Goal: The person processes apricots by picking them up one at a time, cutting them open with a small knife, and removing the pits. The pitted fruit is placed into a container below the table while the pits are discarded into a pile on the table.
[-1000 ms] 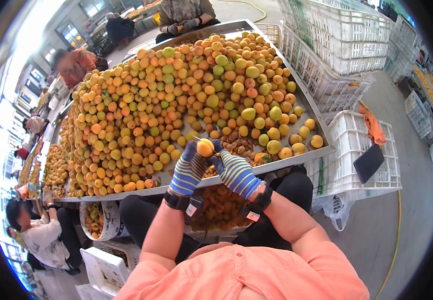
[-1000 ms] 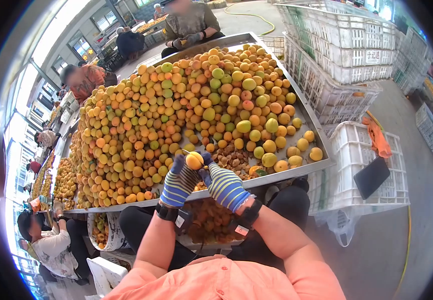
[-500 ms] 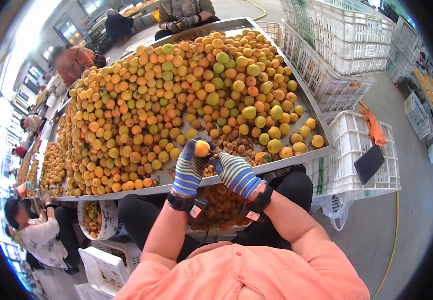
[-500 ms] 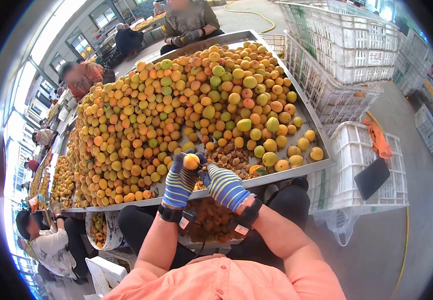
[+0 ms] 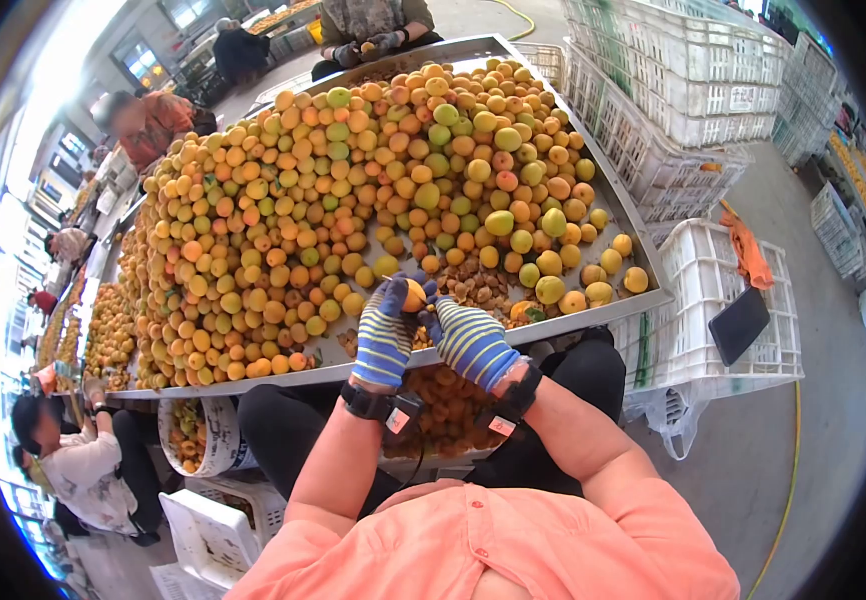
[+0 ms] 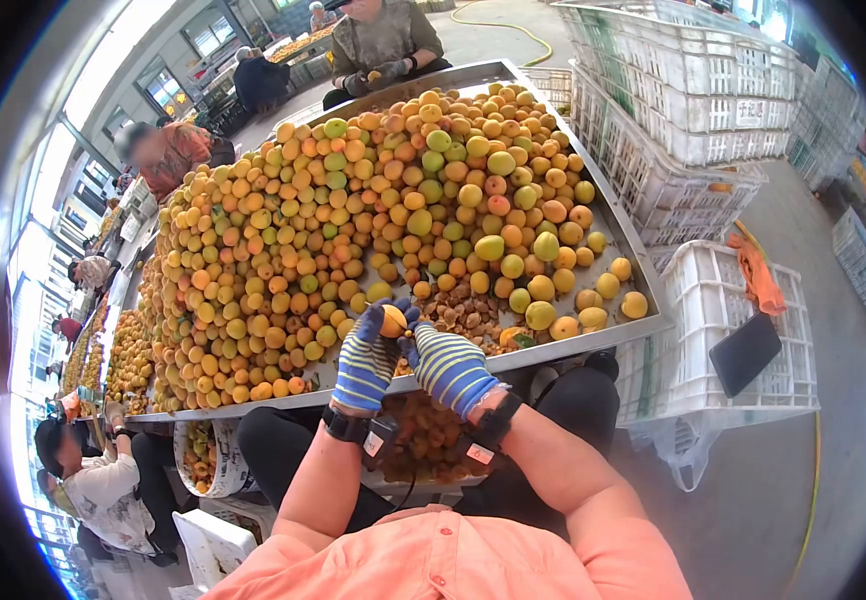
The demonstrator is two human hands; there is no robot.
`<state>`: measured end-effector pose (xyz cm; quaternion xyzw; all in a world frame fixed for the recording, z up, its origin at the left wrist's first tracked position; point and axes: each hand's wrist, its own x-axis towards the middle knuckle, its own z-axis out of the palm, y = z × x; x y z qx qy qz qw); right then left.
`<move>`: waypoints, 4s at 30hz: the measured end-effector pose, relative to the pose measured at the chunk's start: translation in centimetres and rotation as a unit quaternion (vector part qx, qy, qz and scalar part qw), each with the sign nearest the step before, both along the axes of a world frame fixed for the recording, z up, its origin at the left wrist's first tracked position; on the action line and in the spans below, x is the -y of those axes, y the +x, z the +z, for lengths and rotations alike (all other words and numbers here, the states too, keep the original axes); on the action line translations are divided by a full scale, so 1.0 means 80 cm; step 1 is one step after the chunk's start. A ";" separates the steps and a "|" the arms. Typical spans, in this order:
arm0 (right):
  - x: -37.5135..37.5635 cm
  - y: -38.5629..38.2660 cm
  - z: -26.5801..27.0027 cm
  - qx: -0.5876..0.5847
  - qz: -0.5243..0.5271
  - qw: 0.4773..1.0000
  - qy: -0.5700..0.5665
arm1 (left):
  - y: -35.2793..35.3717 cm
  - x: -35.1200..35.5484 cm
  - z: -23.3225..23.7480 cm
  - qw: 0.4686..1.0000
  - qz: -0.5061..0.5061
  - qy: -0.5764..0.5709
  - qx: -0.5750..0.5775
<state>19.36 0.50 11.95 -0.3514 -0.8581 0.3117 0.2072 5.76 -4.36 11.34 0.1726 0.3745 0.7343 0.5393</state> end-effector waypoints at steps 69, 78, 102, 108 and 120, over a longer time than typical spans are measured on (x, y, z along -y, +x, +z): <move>-0.064 0.020 0.027 -0.617 -0.154 0.628 -0.448 | 0.113 -0.023 -0.040 0.947 0.107 -0.100 -0.286; -0.076 0.008 0.000 -0.611 -0.133 0.487 -0.610 | 0.105 -0.032 -0.062 0.952 0.146 -0.051 -0.265; -0.052 -0.011 -0.017 -0.144 -0.110 0.978 0.108 | 0.043 0.072 -0.003 0.962 -0.192 -0.195 0.010; -0.059 -0.007 -0.024 -0.126 -0.179 0.971 0.100 | 0.041 0.146 -0.070 0.919 -0.128 -0.244 0.281; -0.056 0.000 -0.020 -0.126 -0.135 0.975 0.121 | -0.136 0.064 0.028 0.727 0.074 -0.096 -0.676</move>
